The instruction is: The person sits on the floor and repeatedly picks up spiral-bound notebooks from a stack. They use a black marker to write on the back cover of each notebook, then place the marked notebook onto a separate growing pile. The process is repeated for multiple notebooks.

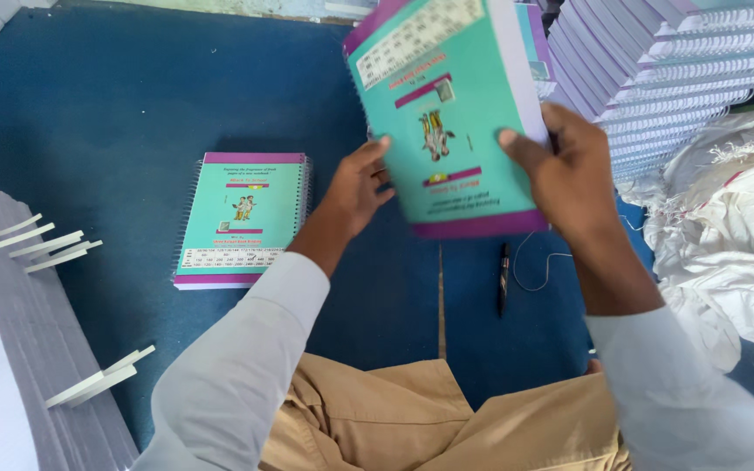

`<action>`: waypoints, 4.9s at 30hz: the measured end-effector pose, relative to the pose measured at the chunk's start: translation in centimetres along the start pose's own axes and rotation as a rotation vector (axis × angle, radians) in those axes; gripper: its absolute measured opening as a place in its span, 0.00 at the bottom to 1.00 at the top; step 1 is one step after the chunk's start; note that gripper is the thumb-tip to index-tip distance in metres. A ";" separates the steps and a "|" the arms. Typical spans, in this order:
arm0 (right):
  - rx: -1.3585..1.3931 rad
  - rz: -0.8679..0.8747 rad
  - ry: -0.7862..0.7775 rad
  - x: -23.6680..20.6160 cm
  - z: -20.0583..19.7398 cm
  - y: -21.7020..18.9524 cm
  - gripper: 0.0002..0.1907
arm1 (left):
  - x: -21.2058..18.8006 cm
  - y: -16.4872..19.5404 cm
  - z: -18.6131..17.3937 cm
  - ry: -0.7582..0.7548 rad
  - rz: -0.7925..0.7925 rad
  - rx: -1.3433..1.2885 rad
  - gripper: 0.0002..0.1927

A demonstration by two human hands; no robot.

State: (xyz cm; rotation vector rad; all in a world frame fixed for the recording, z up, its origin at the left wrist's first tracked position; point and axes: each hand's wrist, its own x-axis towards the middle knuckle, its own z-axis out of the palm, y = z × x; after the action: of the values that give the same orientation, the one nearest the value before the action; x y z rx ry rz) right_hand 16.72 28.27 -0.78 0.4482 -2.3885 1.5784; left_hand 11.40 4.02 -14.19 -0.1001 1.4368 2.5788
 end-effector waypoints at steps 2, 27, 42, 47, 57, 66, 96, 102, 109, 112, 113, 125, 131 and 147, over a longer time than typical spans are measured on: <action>0.150 0.074 0.002 -0.7 0.5 1.8 0.15 | -1.1 0.2 -0.9 -0.046 0.030 -0.048 0.49; 0.163 0.895 -0.274 -7.4 6.5 19.8 0.26 | -2.7 -10.3 -7.6 0.316 -0.288 0.195 0.34; -0.348 0.715 -0.342 -8.5 6.8 23.5 0.26 | -1.5 -13.3 -8.4 0.397 -0.347 0.571 0.30; -0.494 0.712 -0.246 -7.8 4.9 21.1 0.20 | -1.6 -14.1 -8.8 0.393 -0.206 0.616 0.27; -0.828 0.982 -0.316 -6.9 1.0 21.9 0.28 | -2.2 -13.0 -8.3 0.384 -0.269 0.957 0.32; -0.616 1.074 -0.273 -7.6 1.2 24.4 0.17 | -1.9 -12.8 -8.3 0.353 -0.278 1.091 0.36; 0.302 0.495 -0.123 0.0 15.7 24.5 0.12 | -1.8 -11.8 -7.6 0.289 -0.225 1.340 0.51; 0.228 0.479 -0.109 -0.4 17.1 25.1 0.11 | -2.3 -11.5 -6.7 0.194 -0.281 1.600 0.38; 0.138 0.468 -0.094 -0.6 17.2 24.6 0.11 | -2.5 -10.3 -6.1 0.162 -0.339 1.626 0.39; 0.126 0.466 -0.108 -0.6 17.0 24.2 0.11 | -2.5 -10.2 -6.0 0.167 -0.349 1.612 0.40; 0.130 0.462 -0.114 -0.6 17.0 24.0 0.11 | -2.5 -10.2 -6.0 0.169 -0.357 1.608 0.40; 0.067 0.486 -0.133 -0.4 17.1 22.7 0.12 | -2.6 -10.5 -6.4 0.175 -0.331 1.567 0.41; 0.035 0.474 -0.137 -0.3 17.2 22.8 0.12 | -2.5 -10.9 -6.7 0.180 -0.274 1.556 0.39; 0.548 0.644 0.125 0.0 14.7 28.7 0.11 | -2.6 -11.1 -7.1 0.187 -0.261 1.508 0.40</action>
State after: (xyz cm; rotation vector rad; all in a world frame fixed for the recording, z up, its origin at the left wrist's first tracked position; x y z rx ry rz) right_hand 5.24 25.24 -30.77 -0.3779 -2.0811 2.4547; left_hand 15.88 3.39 -26.82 -0.2608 2.7080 0.8027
